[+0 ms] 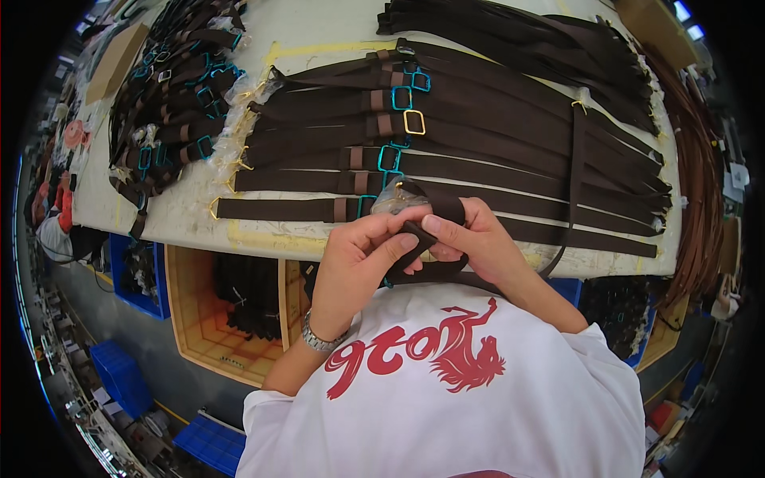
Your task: The person assembles brown fabric belts by threading the strap through metal buckles. They repeatedly pick up a belt, fold the end, and pass it through a buckle to create a loop, then place the finished belt on a pile on the table.
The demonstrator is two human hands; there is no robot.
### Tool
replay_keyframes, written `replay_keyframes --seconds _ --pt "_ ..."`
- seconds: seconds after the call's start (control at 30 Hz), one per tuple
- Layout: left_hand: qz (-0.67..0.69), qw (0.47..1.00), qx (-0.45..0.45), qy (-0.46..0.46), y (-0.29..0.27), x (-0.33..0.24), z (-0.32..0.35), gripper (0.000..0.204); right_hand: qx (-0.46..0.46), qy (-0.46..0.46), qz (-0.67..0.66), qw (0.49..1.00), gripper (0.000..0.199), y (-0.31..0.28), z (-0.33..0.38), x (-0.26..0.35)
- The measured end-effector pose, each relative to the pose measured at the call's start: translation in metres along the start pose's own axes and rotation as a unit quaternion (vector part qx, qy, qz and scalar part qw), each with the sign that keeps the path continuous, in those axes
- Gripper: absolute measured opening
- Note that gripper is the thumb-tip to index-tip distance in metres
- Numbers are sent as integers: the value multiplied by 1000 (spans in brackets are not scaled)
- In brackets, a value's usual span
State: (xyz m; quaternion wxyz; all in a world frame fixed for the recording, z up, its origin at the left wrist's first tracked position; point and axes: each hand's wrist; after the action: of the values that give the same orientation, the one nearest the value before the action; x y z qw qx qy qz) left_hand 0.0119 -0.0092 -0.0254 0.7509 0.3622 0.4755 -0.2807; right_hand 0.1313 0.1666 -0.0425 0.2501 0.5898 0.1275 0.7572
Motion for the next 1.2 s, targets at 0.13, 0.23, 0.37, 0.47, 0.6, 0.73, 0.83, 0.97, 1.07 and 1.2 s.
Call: replay_keyframes --seconds 0.13,0.23,0.37,0.47,0.6,0.73,0.83,0.97,1.07,1.2 --pt "-64 997 10 -47 -7 9 -1 15 -5 4 -1 1000 25 -3 2 1" --pt "-64 996 16 -57 -6 8 -1 16 -26 3 2 1000 24 -3 3 3" --pt "-71 997 31 -8 -2 5 0 17 -42 -5 23 999 24 -11 1 7" --pt "-113 993 23 -7 -3 9 -1 18 -59 -1 63 996 21 -4 0 6" --pt "-114 993 -40 1 10 3 3 18 -81 -30 50 995 20 4 4 7" --pt "-146 989 19 16 5 1 5 16 -70 -84 -49 993 22 -4 1 9" --pt "-125 991 48 -7 9 1 2 17 -101 -133 -26 986 25 10 2 13" --pt "-123 991 59 -5 12 2 -5 17 -42 -134 -69 988 27 20 6 7" --pt "-103 993 58 -24 12 5 -9 17 -62 -128 -81 987 30 24 7 6" --pt "-36 999 18 -8 17 7 -10 15 -57 -95 -79 991 32 26 8 6"
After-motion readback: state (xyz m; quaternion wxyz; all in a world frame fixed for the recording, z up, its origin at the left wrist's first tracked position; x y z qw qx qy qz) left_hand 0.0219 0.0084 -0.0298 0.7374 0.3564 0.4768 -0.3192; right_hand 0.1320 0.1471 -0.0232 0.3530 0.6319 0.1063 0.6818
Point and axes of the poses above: each hand's wrist, its own z-axis away from the middle knuckle, its own y-axis out of the palm, x = y × z, and after that the axes turned 1 degree about z, right-handed
